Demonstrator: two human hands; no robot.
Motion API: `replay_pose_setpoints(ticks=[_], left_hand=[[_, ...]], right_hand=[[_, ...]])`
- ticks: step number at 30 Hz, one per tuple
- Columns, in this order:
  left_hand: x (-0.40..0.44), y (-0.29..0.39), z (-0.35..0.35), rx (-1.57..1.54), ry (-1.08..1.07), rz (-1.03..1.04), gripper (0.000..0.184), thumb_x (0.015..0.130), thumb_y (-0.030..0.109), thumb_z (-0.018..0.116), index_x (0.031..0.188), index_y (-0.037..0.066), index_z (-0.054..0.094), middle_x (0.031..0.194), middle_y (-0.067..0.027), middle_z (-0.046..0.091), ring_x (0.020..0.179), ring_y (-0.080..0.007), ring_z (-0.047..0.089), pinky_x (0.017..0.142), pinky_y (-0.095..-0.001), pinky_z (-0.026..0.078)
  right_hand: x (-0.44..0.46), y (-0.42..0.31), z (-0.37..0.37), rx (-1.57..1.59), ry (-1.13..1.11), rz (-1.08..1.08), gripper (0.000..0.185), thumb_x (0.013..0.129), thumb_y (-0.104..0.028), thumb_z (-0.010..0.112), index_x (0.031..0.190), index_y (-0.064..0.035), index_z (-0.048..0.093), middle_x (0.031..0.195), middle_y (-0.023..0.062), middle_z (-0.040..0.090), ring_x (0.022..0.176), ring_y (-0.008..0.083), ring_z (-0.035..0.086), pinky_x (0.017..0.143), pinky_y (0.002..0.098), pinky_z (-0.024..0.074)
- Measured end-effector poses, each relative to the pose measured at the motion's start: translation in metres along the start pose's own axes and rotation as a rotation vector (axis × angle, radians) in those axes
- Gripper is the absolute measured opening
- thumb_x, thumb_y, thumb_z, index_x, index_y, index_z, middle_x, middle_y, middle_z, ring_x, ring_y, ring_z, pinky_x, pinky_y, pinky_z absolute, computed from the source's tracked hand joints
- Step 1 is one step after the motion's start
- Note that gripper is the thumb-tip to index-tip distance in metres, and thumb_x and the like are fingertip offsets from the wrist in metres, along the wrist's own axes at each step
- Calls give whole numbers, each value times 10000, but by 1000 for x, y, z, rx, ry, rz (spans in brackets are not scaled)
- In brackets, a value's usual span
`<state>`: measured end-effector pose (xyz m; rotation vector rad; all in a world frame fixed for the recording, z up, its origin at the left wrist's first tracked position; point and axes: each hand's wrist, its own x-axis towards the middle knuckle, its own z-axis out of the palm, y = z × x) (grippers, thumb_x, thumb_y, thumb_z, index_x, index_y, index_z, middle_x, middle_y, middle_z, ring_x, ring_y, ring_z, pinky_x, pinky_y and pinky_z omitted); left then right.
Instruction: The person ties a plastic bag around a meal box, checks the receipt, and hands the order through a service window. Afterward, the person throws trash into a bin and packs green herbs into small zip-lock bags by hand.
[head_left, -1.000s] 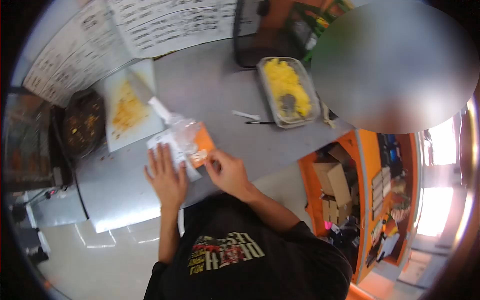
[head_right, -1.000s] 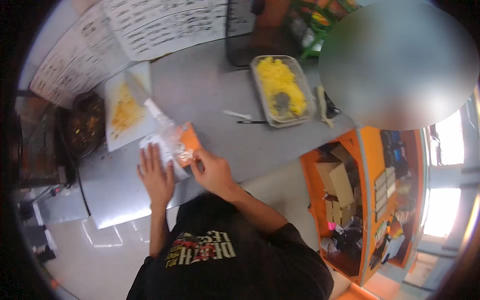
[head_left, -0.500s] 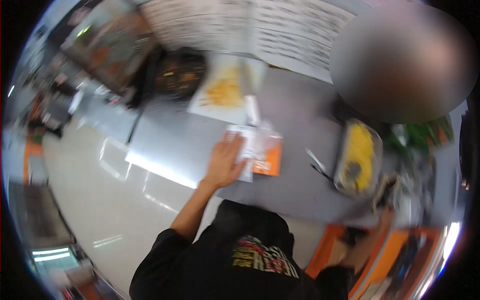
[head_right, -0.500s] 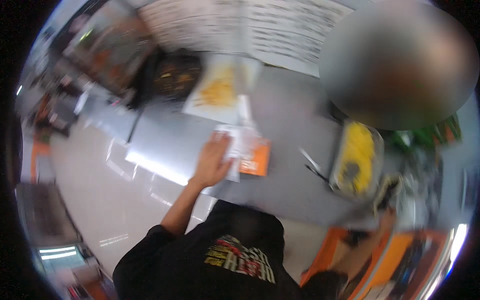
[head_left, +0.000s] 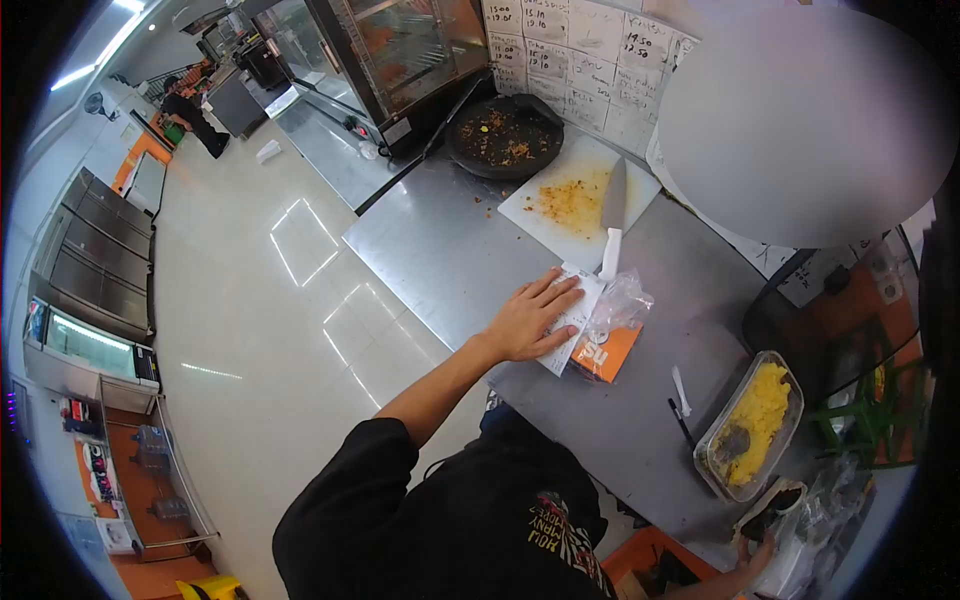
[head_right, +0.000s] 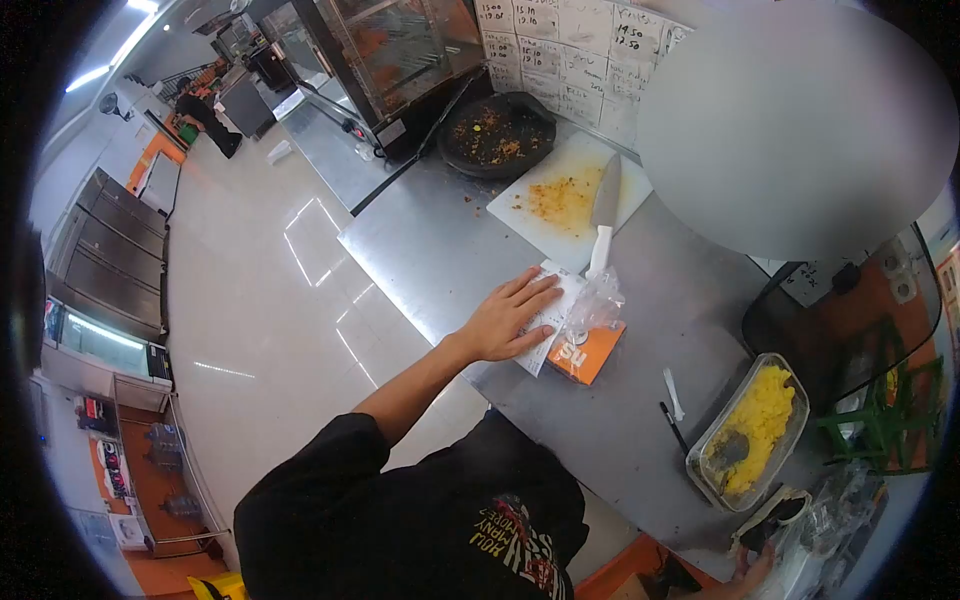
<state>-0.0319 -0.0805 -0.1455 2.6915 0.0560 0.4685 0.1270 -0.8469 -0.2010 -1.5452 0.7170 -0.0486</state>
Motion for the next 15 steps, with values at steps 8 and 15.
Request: replay_pose_setpoints(ticks=[8, 15], left_hand=[[3, 1, -3, -15, -5, 11, 560, 962, 386, 529, 1401, 41, 493, 1507, -185, 429, 1440, -411, 312, 1167, -467, 294], [1, 1, -3, -17, 13, 12, 565, 955, 380, 542, 1402, 39, 493, 1502, -195, 432, 1435, -420, 316, 1169, -467, 295]], right_hand=[[-40, 31, 18, 85, 209, -310, 551, 984, -296, 583, 1356, 83, 435, 1397, 231, 406, 1243, 391, 509, 1041, 473, 490], [-53, 43, 21, -30, 190, -286, 416, 991, -266, 603, 1252, 53, 548, 1231, 184, 567, 1169, 366, 563, 1007, 420, 484]])
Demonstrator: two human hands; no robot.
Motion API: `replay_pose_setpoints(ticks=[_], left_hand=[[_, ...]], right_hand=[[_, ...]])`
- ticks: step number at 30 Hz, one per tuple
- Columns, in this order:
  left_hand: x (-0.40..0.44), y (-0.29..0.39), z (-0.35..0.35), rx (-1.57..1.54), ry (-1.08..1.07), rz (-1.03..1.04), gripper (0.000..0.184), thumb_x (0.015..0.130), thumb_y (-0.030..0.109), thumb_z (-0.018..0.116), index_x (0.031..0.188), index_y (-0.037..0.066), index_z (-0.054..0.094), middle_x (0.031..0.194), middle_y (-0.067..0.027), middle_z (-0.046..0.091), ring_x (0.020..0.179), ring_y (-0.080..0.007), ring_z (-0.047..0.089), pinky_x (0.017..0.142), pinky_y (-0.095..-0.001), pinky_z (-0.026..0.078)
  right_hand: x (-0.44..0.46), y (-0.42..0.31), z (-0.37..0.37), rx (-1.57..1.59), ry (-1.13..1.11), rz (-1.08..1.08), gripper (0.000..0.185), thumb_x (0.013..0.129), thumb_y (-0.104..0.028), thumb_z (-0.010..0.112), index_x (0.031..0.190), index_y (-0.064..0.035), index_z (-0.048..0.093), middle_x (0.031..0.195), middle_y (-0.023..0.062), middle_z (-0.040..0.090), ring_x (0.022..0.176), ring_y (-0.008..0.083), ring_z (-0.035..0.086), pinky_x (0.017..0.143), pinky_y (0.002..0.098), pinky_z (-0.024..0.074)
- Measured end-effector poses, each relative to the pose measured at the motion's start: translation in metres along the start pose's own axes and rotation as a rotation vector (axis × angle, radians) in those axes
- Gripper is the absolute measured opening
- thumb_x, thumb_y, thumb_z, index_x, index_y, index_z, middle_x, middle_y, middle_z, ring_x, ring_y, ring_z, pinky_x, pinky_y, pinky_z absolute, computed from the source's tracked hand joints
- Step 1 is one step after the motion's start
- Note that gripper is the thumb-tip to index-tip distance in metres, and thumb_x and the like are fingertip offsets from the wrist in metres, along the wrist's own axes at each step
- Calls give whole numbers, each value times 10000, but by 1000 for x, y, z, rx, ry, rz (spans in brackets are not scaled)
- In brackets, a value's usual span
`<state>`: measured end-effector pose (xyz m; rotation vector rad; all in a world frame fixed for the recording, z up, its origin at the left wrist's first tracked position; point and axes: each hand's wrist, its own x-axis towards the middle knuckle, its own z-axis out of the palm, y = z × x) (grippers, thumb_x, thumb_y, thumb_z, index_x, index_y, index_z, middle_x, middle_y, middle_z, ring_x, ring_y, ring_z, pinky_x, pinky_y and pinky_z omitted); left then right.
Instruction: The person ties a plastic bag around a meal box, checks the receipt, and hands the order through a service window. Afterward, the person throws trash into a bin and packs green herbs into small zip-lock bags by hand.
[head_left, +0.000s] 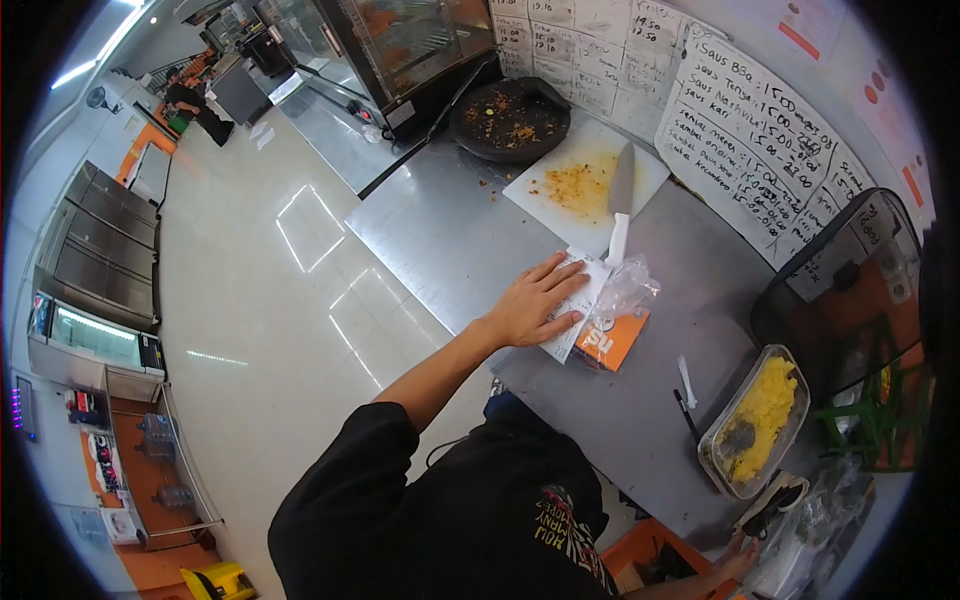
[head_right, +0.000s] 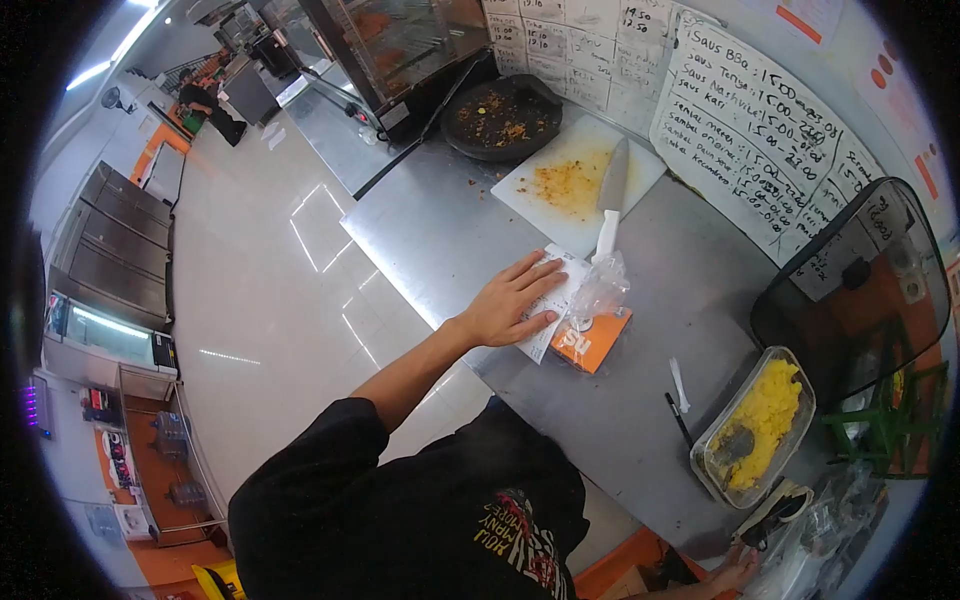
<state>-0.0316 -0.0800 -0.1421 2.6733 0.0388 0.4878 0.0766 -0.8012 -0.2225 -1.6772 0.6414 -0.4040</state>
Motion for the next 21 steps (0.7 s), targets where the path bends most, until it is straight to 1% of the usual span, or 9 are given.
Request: replay_pose_setpoints(ticks=[6, 9, 11, 13, 15, 16, 17, 19, 21], left_hand=[[0, -1, 1, -11, 13, 15, 565, 954, 369, 551, 1403, 31, 488, 1504, -199, 428, 1436, -423, 314, 1169, -479, 295], [0, -6, 0, 3, 54, 72, 575, 939, 369, 577, 1389, 19, 509, 1462, -218, 472, 1408, -442, 355, 1152, -484, 310], [1, -5, 0, 21, 51, 71, 563, 945, 362, 576, 1386, 18, 517, 1472, -215, 463, 1404, -442, 359, 1156, -471, 310], [3, 4, -3, 13, 17, 18, 559, 953, 378, 567, 1387, 29, 518, 1488, -177, 456, 1413, -415, 355, 1158, -470, 306], [4, 7, -3, -3, -20, -4, 560, 956, 360, 564, 1404, 31, 499, 1502, -168, 440, 1435, -401, 323, 1173, -468, 284], [5, 8, -5, -3, -39, -14, 561, 958, 351, 563, 1413, 32, 490, 1510, -163, 431, 1446, -393, 307, 1181, -467, 274], [6, 8, -5, 0, -41, -12, 556, 962, 354, 556, 1419, 45, 490, 1515, -154, 427, 1454, -387, 291, 1185, -464, 268], [6, 9, -5, 17, -27, 7, 542, 963, 360, 560, 1394, 35, 511, 1491, -165, 451, 1434, -404, 319, 1167, -469, 293], [7, 10, -5, 21, -12, 19, 531, 965, 356, 560, 1382, 30, 522, 1479, -170, 463, 1423, -413, 332, 1156, -473, 306]], right_hand=[[55, 66, -40, -137, -208, -123, 380, 987, -285, 602, 1223, 13, 610, 1184, 160, 629, 1080, 321, 623, 920, 382, 503], [35, 37, -41, -357, 182, -229, 296, 987, -193, 535, 1165, 23, 633, 1132, 145, 673, 1048, 282, 644, 895, 386, 518], [-2, -2, -22, -444, 544, -612, 245, 980, -170, 544, 1098, 1, 673, 1120, 139, 683, 982, 257, 658, 814, 363, 551], [-96, -95, 57, -229, 524, -502, 208, 977, -147, 590, 1061, 1, 709, 1027, 116, 687, 878, 219, 649, 724, 340, 543], [-157, -134, 120, -88, 107, -696, 189, 987, -128, 537, 1042, -12, 675, 1061, 98, 646, 950, 206, 621, 760, 315, 538], [-184, -143, 153, 31, -237, -765, 120, 951, -89, 581, 983, -21, 674, 1070, 85, 624, 950, 196, 611, 776, 291, 527], [-235, -167, 199, 16, -399, -603, 60, 902, -82, 649, 915, -26, 664, 1036, 72, 610, 954, 188, 594, 813, 314, 513], [-288, -193, 258, -163, -1033, -702, 73, 879, -105, 676, 911, -41, 661, 973, 109, 606, 956, 252, 606, 856, 389, 481], [-326, -186, 310, -119, -1293, -704, 104, 886, -118, 657, 885, -15, 638, 917, 133, 618, 902, 329, 603, 809, 401, 483]])
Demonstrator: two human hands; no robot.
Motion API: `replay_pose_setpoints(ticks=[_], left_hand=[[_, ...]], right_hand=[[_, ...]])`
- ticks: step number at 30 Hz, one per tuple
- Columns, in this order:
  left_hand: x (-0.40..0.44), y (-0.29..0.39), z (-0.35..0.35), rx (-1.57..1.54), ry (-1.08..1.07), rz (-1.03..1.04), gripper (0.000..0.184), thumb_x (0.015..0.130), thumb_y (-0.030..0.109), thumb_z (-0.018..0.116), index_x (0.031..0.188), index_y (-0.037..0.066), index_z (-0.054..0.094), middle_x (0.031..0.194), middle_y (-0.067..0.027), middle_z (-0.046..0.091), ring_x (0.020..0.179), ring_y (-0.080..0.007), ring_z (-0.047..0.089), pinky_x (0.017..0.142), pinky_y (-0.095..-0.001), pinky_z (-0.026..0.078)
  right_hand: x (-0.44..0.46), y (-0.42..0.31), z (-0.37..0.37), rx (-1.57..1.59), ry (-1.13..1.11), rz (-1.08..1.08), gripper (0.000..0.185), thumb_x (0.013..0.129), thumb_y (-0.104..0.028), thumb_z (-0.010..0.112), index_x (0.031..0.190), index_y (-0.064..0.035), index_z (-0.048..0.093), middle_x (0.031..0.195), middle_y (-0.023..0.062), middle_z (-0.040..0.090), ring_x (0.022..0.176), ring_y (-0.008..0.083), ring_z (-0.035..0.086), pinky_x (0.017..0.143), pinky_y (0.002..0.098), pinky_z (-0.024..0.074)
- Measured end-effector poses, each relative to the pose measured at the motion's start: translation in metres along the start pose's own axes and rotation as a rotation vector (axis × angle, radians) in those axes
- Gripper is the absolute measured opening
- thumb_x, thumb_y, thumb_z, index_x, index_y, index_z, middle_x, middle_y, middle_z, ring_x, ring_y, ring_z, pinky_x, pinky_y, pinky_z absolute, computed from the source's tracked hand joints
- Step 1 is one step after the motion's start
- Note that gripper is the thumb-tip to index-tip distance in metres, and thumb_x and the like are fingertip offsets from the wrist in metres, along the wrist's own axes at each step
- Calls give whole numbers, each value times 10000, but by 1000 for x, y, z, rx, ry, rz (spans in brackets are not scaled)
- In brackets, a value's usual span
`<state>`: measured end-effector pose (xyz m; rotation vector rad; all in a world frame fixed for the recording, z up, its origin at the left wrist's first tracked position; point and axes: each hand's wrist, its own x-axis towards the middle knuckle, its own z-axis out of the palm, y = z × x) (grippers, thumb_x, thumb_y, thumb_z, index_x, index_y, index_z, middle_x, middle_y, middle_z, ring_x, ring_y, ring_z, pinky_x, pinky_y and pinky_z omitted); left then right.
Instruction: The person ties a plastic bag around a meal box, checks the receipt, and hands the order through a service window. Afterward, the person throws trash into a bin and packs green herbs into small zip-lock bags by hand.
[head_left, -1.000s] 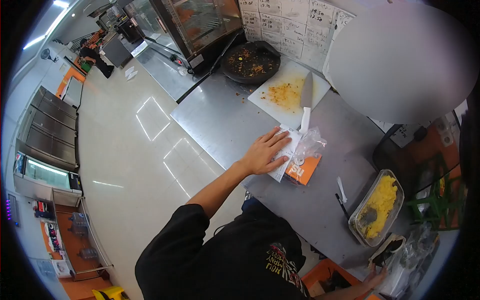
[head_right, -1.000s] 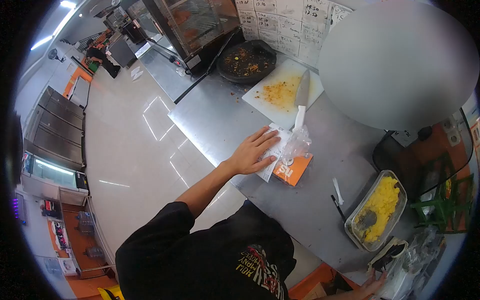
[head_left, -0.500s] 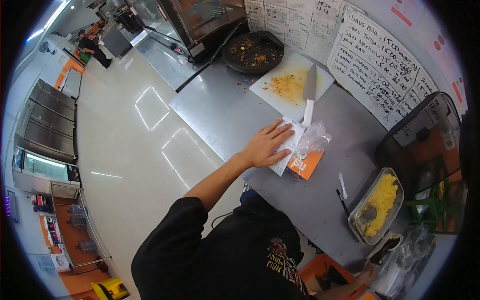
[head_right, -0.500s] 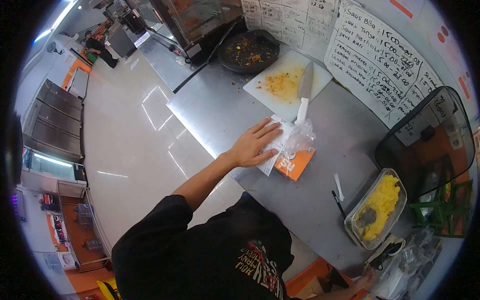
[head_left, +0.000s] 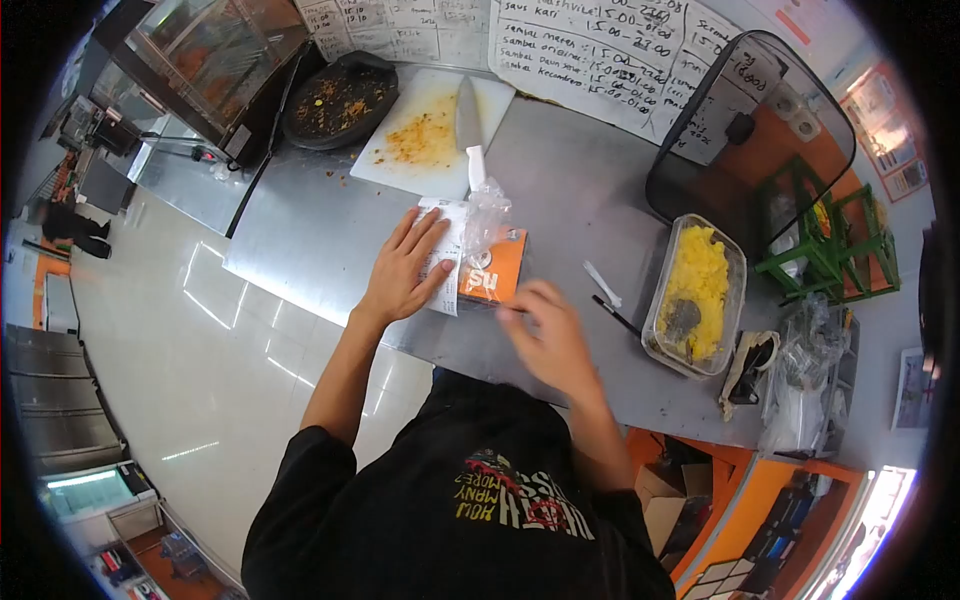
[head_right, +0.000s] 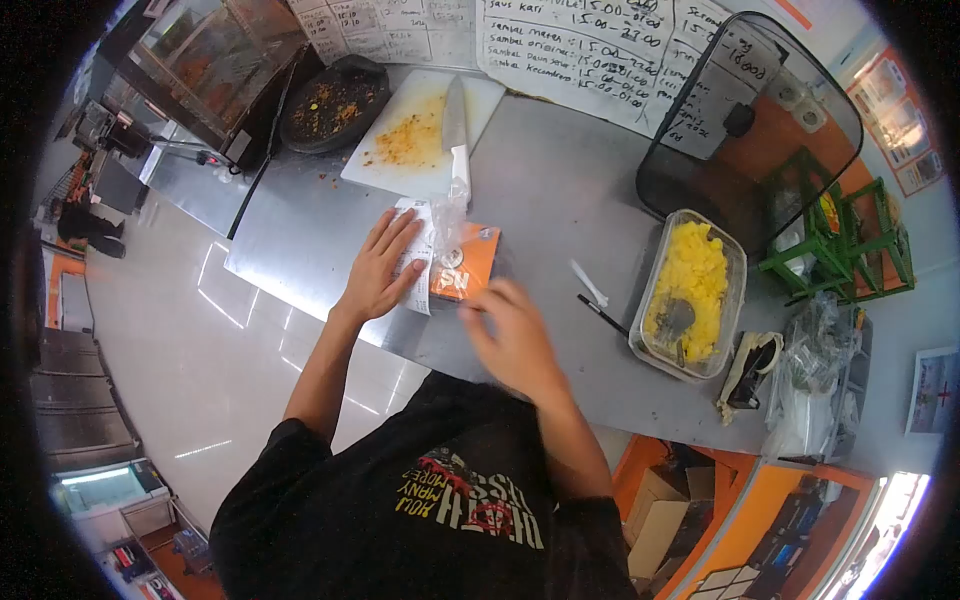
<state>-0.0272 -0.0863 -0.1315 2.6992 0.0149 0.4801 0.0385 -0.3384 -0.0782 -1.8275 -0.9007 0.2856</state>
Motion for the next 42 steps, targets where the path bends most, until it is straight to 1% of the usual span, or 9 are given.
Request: replay_pose_setpoints(ticks=[5, 14, 26, 29, 31, 34, 37, 39, 42], left_hand=[[-2, -2, -1, -13, 10, 9, 517, 974, 339, 550, 1389, 32, 519, 1485, -169, 458, 1426, -411, 331, 1149, -476, 310], [-4, -1, -1, -27, 3, -31, 508, 973, 301, 553, 1406, 41, 503, 1500, -156, 443, 1439, -396, 315, 1171, -466, 289], [-4, -4, -3, 0, -21, -11, 509, 964, 292, 569, 1409, 56, 504, 1503, -150, 444, 1440, -391, 317, 1161, -467, 304], [-4, -5, -3, -22, -26, -15, 499, 977, 288, 541, 1415, 54, 498, 1511, -151, 433, 1449, -391, 299, 1178, -470, 275], [-6, -9, 0, -16, -22, -11, 487, 992, 290, 515, 1425, 68, 494, 1519, -146, 426, 1449, -385, 305, 1158, -477, 288], [-6, -12, 4, -116, 22, -41, 469, 1018, 265, 461, 1437, 53, 477, 1531, -167, 402, 1452, -393, 292, 1168, -480, 262], [-7, -13, 9, -323, 103, -154, 453, 1031, 189, 430, 1443, 4, 451, 1555, -195, 357, 1471, -388, 258, 1201, -453, 204], [-11, -20, 18, -481, 130, -232, 453, 1022, 156, 439, 1446, -5, 445, 1571, -186, 338, 1481, -361, 253, 1208, -425, 194], [-8, -22, 21, -694, 176, -297, 457, 1012, 106, 439, 1455, -9, 436, 1590, -175, 307, 1489, -313, 250, 1207, -380, 194]], right_hand=[[51, 11, 49, -213, -205, 47, 154, 890, -154, 611, 868, -8, 653, 921, 159, 643, 923, 356, 607, 817, 453, 490], [61, 19, 78, -509, -87, 3, 202, 848, -194, 662, 790, -1, 668, 848, 162, 676, 872, 354, 645, 757, 458, 518], [73, 13, 31, -555, -212, 556, 422, 679, -433, 827, 748, -36, 704, 734, 138, 704, 707, 338, 691, 648, 416, 534], [65, 1, 8, -477, -256, 640, 396, 707, -369, 833, 929, -66, 710, 905, 177, 723, 832, 360, 703, 739, 439, 546], [22, 49, -12, -338, 53, 464, 357, 722, -342, 828, 867, -47, 688, 840, 138, 713, 748, 311, 686, 702, 417, 531], [-51, 61, -93, -373, 644, 537, 134, 813, -144, 768, 862, -48, 688, 773, 46, 672, 700, 146, 608, 649, 300, 487], [-152, 122, -206, -753, 1196, 417, 212, 881, -198, 702, 1024, -41, 691, 862, 101, 672, 776, 211, 643, 717, 339, 513], [-224, 171, -277, -1533, 1147, 563, 347, 930, -353, 638, 1067, -37, 680, 969, 149, 667, 799, 270, 650, 742, 367, 517], [-325, 265, -344, -1517, 927, 779, 516, 963, -472, 559, 1195, -16, 628, 1101, 185, 637, 829, 328, 652, 723, 418, 528]])
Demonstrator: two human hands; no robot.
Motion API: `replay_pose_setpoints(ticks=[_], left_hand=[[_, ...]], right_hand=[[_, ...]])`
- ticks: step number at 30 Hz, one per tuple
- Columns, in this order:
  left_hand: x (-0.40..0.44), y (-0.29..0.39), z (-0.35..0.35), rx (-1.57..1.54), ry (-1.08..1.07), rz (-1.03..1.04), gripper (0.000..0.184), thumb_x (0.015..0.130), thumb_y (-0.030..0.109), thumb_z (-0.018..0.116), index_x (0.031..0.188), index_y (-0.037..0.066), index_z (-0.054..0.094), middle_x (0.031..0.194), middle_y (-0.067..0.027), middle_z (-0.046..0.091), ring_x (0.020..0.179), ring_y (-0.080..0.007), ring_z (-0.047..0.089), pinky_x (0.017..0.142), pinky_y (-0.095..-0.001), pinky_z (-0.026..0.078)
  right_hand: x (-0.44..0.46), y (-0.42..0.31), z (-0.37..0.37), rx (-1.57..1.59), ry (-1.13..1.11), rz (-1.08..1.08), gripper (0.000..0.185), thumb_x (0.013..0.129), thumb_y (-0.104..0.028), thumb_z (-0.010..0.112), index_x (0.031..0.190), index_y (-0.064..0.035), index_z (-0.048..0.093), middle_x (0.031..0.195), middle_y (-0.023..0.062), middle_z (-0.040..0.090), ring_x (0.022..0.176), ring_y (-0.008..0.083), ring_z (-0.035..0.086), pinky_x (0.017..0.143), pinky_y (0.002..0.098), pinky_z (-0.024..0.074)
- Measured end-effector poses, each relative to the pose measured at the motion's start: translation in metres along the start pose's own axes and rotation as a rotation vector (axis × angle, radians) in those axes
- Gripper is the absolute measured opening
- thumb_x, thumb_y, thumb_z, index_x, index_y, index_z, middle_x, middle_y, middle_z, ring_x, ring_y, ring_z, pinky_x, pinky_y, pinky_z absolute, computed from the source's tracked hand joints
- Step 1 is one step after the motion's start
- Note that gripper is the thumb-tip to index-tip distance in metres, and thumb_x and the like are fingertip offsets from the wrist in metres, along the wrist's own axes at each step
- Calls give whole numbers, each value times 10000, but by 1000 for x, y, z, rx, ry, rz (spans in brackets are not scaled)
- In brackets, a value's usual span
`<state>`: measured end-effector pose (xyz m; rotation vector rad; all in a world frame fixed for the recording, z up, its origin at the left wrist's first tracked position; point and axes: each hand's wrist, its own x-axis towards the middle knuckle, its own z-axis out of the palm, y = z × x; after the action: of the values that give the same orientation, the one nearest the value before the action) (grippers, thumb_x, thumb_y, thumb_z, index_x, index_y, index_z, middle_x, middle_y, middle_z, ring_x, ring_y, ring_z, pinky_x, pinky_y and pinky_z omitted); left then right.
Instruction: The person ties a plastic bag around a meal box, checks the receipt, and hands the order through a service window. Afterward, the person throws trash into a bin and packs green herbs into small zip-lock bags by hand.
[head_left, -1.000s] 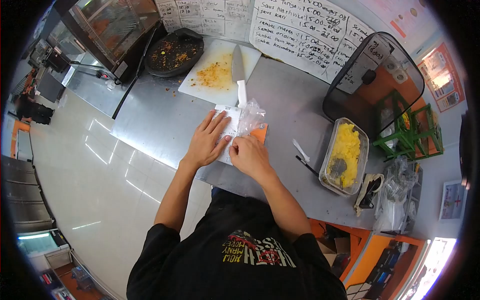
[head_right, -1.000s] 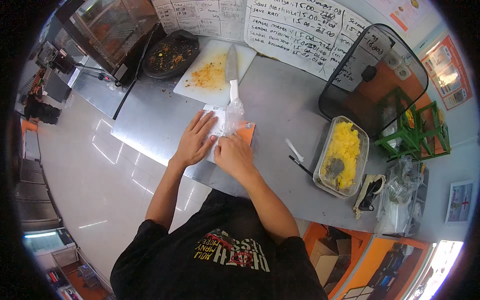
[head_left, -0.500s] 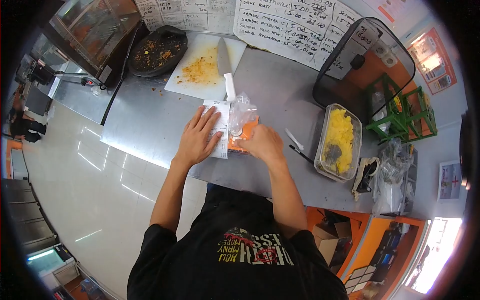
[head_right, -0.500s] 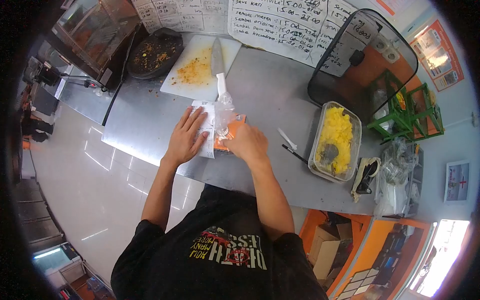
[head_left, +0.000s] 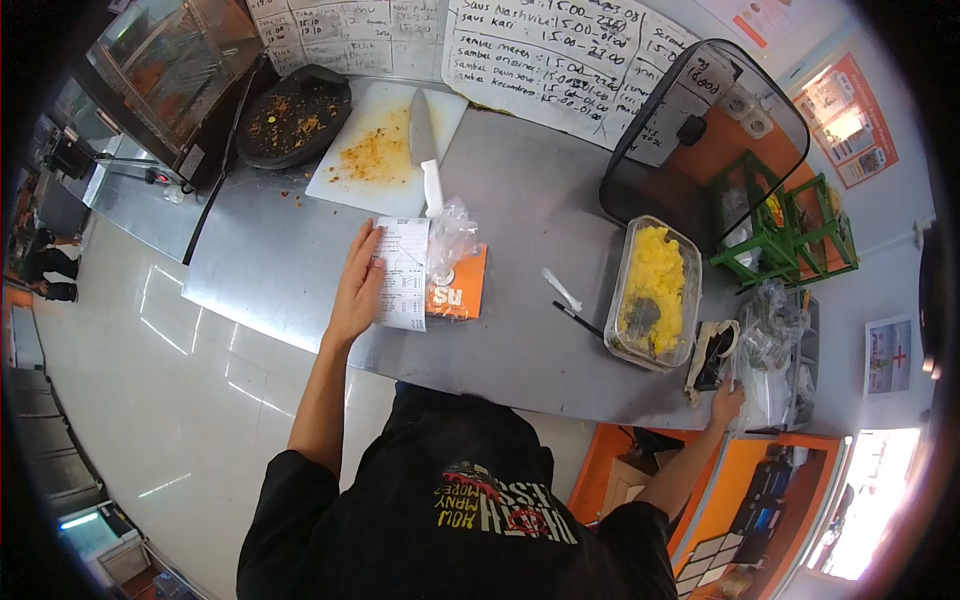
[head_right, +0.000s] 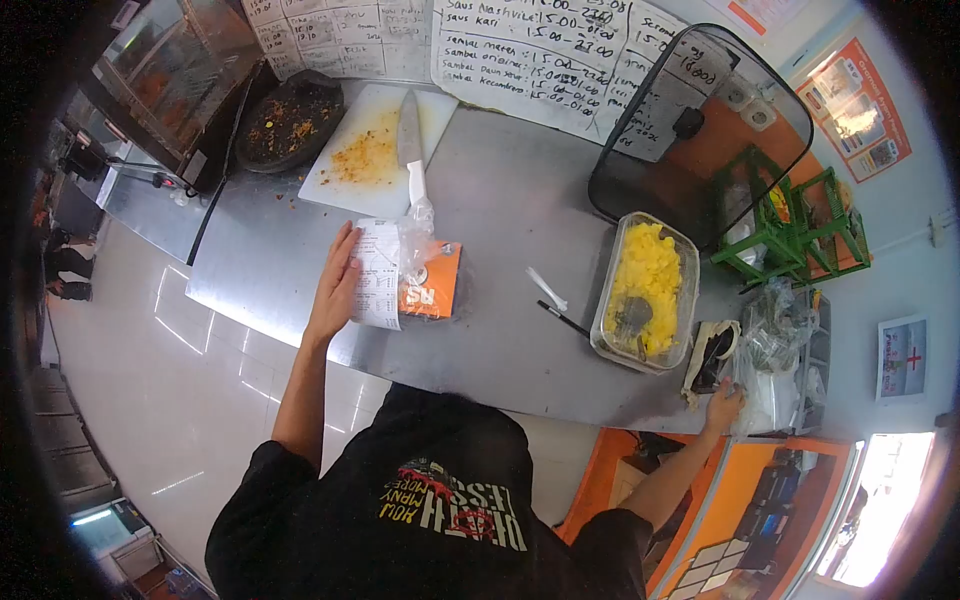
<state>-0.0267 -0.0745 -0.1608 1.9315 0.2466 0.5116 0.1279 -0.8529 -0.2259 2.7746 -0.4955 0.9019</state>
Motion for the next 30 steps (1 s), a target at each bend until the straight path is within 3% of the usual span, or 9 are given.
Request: replay_pose_setpoints(ticks=[3, 6, 9, 12, 18, 21, 24, 27, 30], left_hand=[[0, -7, -1, -69, 1, -42, 464, 1009, 78, 424, 1464, -10, 424, 1601, -169, 286, 1492, -288, 248, 1204, -363, 200], [0, -9, 0, -99, 14, -57, 481, 1007, 56, 419, 1482, -14, 395, 1600, -160, 293, 1492, -275, 251, 1204, -355, 200], [1, -20, 4, -234, 51, -96, 503, 1002, 32, 417, 1500, -18, 361, 1597, -148, 304, 1483, -251, 273, 1201, -334, 203], [2, -2, 5, -272, 56, -161, 517, 1003, 23, 415, 1512, -20, 336, 1590, -143, 318, 1473, -231, 292, 1198, -316, 205], [1, -6, 5, -244, 58, -145, 509, 1009, 27, 408, 1510, -26, 334, 1586, -150, 321, 1462, -229, 310, 1194, -312, 214], [1, -2, 4, -230, 56, -147, 509, 1009, 28, 411, 1510, -26, 334, 1584, -147, 325, 1457, -228, 317, 1192, -312, 217], [0, -13, 5, -255, 57, -149, 513, 1010, 30, 413, 1512, -26, 326, 1581, -147, 329, 1458, -225, 312, 1191, -311, 216], [0, -8, 4, -306, 46, -147, 518, 1010, 32, 412, 1517, -23, 317, 1582, -147, 328, 1459, -228, 309, 1192, -312, 214], [1, -11, 2, -301, 24, -174, 521, 1012, 38, 417, 1519, -18, 314, 1580, -149, 330, 1458, -233, 309, 1193, -316, 213]], right_hand=[[12, 31, 6, 634, -755, 433, 549, 967, -511, 567, 1251, -43, 593, 1210, 119, 593, 896, 209, 653, 633, 342, 522], [-3, 0, -26, 810, -730, 577, 475, 980, -489, 562, 1258, -105, 595, 1143, 36, 604, 851, 200, 641, 609, 337, 518], [4, -22, -41, 921, -677, 655, 357, 994, -403, 568, 1211, -122, 609, 1147, 26, 624, 841, 178, 641, 585, 304, 538], [13, -35, -54, 865, -816, 625, 290, 994, -362, 578, 1143, -115, 613, 1110, 20, 608, 838, 195, 632, 603, 318, 550], [15, -32, -65, 1335, -756, 921, 265, 985, -302, 610, 1129, -80, 603, 1207, 81, 544, 939, 326, 618, 756, 401, 578], [-7, -32, -68, 1574, -479, 890, 317, 932, -221, 658, 1149, -8, 567, 1207, 104, 552, 1025, 345, 597, 893, 464, 570], [-30, -37, -62, 1598, -478, 905, 370, 935, -188, 675, 1192, 44, 545, 1264, 117, 542, 1102, 341, 585, 967, 463, 544], [-49, -31, -43, 1511, -425, 769, 393, 957, -178, 665, 1236, 67, 536, 1244, 140, 572, 1096, 314, 605, 971, 432, 547], [-51, -20, -42, 1504, -514, 642, 416, 969, -165, 653, 1279, 78, 519, 1188, 135, 613, 1040, 288, 636, 969, 405, 551]])
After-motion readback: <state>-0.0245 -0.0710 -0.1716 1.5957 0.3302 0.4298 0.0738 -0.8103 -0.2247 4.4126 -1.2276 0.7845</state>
